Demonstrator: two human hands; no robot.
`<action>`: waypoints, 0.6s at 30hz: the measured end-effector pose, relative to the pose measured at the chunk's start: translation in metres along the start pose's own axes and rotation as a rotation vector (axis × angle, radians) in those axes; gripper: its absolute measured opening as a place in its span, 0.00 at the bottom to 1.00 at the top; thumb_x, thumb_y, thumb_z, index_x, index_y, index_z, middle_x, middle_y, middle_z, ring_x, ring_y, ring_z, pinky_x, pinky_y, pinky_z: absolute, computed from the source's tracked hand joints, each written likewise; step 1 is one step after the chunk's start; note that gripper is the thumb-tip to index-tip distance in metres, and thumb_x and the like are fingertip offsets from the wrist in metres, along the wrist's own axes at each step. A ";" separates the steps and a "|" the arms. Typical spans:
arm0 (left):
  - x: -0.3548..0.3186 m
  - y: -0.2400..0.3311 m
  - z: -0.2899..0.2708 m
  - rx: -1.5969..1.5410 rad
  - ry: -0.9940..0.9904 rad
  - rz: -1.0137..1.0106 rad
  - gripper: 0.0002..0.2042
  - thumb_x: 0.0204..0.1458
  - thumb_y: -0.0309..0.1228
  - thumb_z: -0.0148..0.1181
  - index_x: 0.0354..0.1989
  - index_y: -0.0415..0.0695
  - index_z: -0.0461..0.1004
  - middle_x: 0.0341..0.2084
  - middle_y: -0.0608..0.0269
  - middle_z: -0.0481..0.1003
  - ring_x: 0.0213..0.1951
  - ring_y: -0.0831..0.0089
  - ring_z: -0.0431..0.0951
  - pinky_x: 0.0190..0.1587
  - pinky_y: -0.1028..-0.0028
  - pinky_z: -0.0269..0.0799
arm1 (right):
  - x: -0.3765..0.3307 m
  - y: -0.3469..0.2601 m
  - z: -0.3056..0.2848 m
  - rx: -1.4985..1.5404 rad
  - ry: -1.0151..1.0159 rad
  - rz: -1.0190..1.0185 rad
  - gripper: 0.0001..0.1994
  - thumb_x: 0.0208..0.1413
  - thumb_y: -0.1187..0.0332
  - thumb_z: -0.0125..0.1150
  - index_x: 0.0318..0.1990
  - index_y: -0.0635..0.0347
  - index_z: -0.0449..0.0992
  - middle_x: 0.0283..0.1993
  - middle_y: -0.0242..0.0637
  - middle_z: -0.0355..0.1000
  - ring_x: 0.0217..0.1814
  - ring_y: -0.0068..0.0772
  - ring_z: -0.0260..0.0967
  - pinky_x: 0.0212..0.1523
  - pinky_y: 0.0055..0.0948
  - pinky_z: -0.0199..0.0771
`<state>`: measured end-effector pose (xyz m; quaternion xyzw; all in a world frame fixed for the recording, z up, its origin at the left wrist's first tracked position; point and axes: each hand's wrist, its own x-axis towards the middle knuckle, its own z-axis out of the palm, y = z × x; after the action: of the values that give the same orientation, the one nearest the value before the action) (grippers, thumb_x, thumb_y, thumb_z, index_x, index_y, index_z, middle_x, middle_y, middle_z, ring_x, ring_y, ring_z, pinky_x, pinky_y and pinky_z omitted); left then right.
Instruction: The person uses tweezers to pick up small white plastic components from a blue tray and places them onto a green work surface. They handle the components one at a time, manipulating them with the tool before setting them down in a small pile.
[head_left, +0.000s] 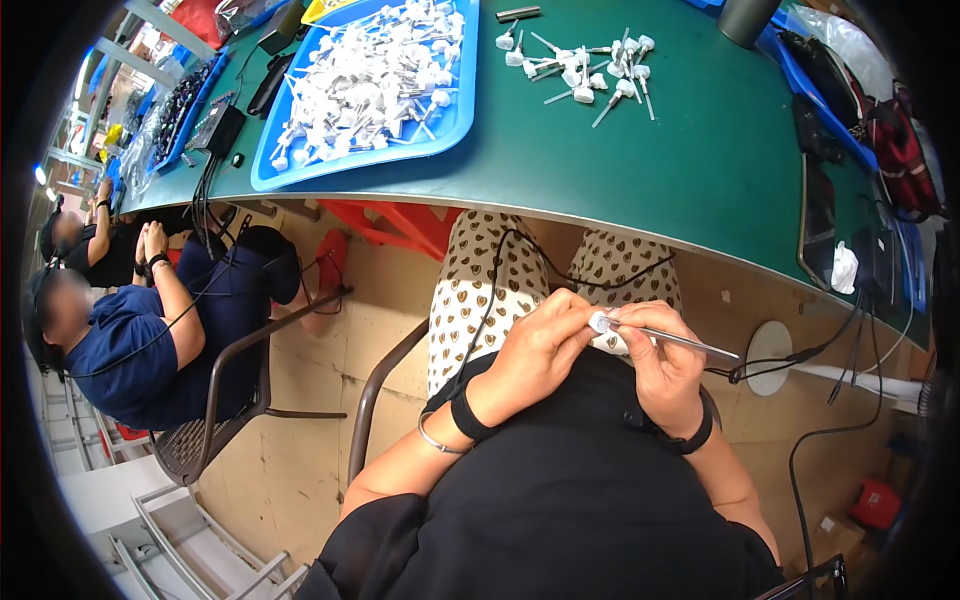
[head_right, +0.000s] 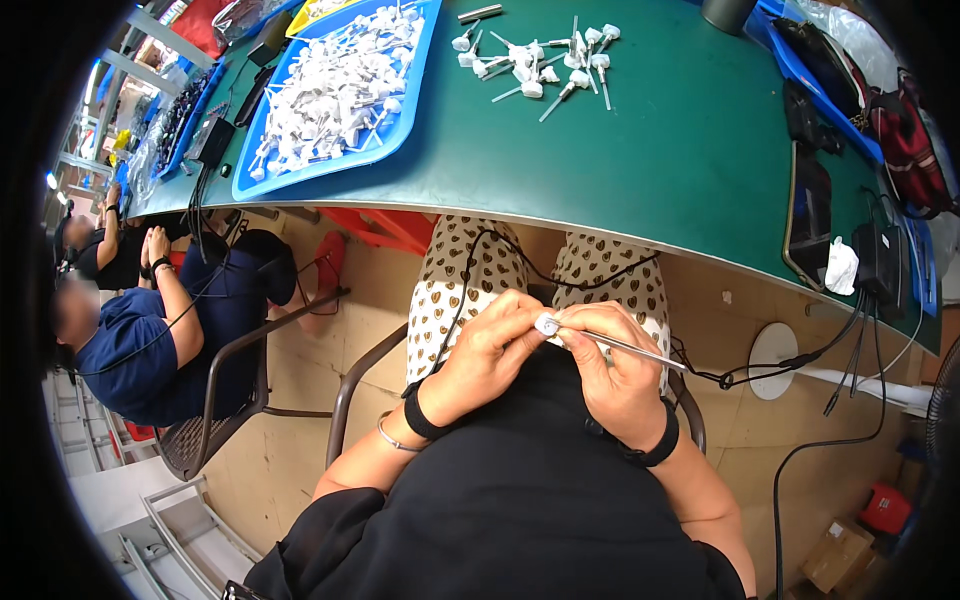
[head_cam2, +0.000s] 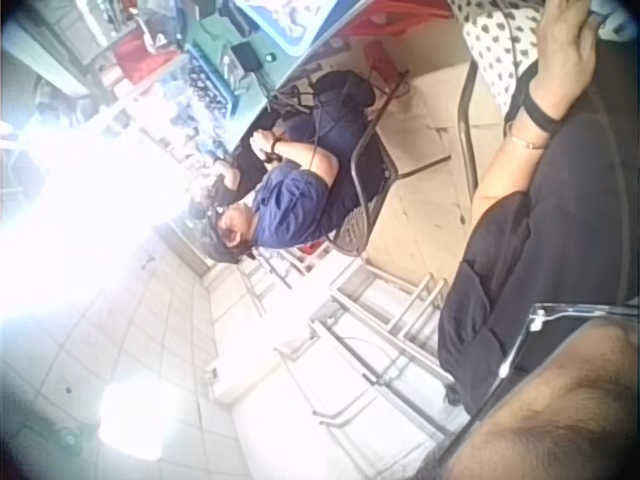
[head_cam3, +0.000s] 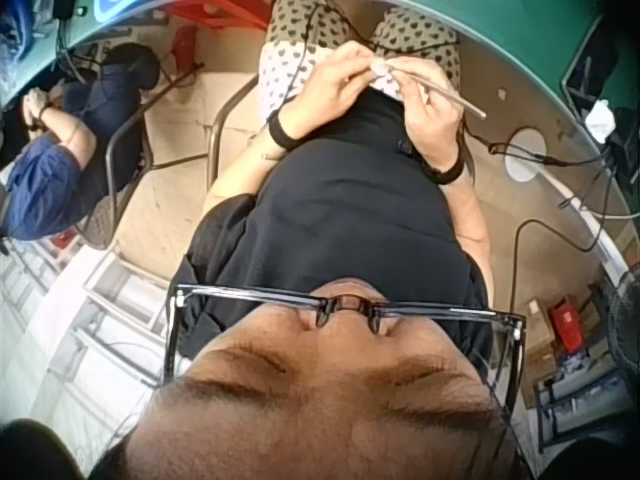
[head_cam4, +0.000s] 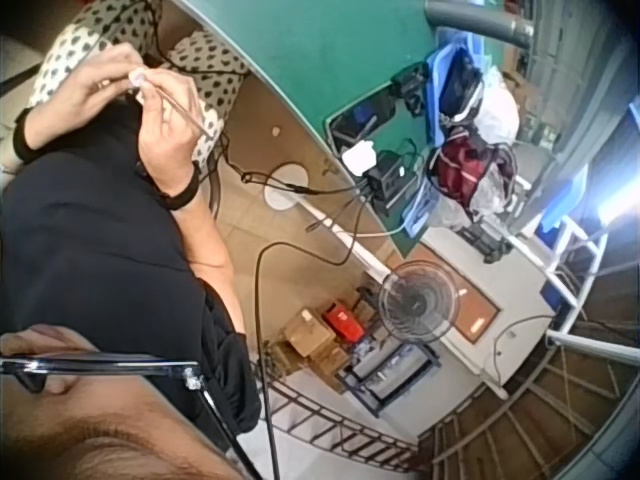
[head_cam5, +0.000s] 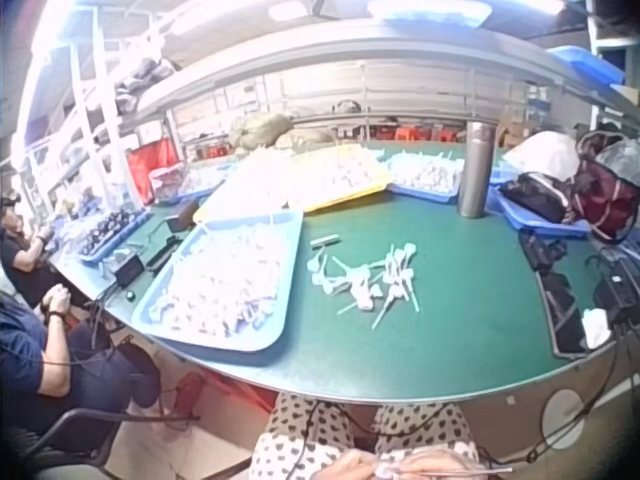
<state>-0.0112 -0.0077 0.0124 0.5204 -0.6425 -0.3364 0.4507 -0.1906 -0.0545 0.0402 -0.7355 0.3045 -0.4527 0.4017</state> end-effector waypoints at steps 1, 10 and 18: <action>0.000 -0.001 0.000 0.000 0.002 0.010 0.09 0.59 0.20 0.63 0.48 0.39 0.80 0.37 0.58 0.76 0.39 0.64 0.79 0.41 0.70 0.75 | -0.001 0.000 0.000 0.032 0.012 0.035 0.04 0.63 0.77 0.63 0.44 0.67 0.77 0.41 0.43 0.80 0.40 0.31 0.78 0.40 0.28 0.80; 0.000 -0.002 0.001 0.018 -0.003 0.021 0.10 0.59 0.21 0.63 0.48 0.40 0.80 0.36 0.59 0.76 0.38 0.64 0.79 0.40 0.70 0.75 | -0.006 -0.001 0.002 0.114 0.069 0.176 0.05 0.63 0.76 0.64 0.43 0.68 0.78 0.40 0.41 0.80 0.39 0.28 0.79 0.40 0.26 0.80; -0.001 -0.002 0.001 0.050 0.001 0.040 0.09 0.59 0.21 0.63 0.48 0.40 0.80 0.36 0.59 0.76 0.37 0.64 0.79 0.39 0.70 0.75 | -0.007 0.000 0.003 0.105 0.082 0.214 0.06 0.63 0.75 0.64 0.43 0.69 0.78 0.38 0.41 0.81 0.38 0.28 0.81 0.40 0.25 0.82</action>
<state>-0.0116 -0.0076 0.0097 0.5185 -0.6608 -0.3110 0.4447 -0.1909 -0.0481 0.0365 -0.6578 0.3731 -0.4522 0.4729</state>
